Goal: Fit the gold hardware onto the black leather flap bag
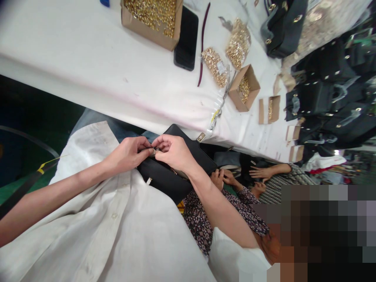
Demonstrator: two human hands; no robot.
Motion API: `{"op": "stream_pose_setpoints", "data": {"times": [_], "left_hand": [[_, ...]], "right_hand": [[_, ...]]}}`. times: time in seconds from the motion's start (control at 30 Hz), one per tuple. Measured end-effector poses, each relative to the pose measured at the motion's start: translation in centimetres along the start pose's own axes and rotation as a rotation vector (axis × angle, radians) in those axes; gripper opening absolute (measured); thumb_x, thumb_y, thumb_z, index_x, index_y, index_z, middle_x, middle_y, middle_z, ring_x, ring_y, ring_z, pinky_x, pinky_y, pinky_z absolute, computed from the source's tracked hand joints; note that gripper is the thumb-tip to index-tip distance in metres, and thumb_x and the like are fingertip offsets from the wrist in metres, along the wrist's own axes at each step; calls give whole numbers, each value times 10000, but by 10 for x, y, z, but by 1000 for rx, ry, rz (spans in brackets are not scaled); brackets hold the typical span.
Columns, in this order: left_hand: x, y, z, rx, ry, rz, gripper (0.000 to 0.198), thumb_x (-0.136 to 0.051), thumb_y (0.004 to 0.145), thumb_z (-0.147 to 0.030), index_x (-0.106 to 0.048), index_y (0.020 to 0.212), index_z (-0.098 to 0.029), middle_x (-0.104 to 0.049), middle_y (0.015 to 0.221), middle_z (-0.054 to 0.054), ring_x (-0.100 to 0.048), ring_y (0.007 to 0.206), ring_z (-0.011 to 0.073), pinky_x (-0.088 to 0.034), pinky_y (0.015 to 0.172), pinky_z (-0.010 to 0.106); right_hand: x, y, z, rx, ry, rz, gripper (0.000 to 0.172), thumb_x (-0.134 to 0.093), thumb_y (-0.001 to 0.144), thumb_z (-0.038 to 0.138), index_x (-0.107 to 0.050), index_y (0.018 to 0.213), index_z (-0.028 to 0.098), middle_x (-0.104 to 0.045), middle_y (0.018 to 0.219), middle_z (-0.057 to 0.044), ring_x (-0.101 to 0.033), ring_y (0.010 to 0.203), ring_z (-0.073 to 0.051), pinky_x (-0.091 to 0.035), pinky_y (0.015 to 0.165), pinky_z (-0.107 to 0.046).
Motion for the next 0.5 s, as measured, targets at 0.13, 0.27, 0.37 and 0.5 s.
{"op": "stream_pose_setpoints", "data": {"times": [0.13,0.27,0.37,0.5], "left_hand": [[-2,-2,1,16,-8,16,167,-695,988,-330,-768,934,-189,-777,828,17,-653,737,182,-396,644,313],[-1,-4,4,41,-38,27,172,-703,990,-343,-775,957,-190,-789,856,16,-667,755,181,-414,658,310],[1,-7,4,69,-52,9,197,-703,998,-372,-778,962,-194,-797,882,15,-681,778,184,-435,682,314],[-1,-16,6,137,-14,-7,203,-697,1000,-376,-765,940,-195,-788,874,19,-684,792,193,-430,693,324]], "right_hand": [[1,-2,-4,-12,-15,-1,240,-790,776,198,-808,1015,178,-822,938,-42,-744,777,-168,-609,725,-268],[0,-2,-4,-18,-21,-3,235,-800,773,201,-807,1006,178,-822,943,-47,-737,773,-164,-601,709,-254],[-2,0,-4,-22,-22,-5,234,-787,765,186,-804,998,176,-815,926,-45,-724,752,-158,-592,693,-250],[-4,1,-4,-24,-32,-10,238,-778,765,172,-801,1001,178,-810,918,-37,-716,745,-153,-586,695,-250]]}}
Point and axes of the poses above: each hand's wrist, its own y-axis towards the middle knuckle, its own x-axis out of the back of the hand, z = x × y, the point moved 7 cm from there along y, towards the middle knuckle
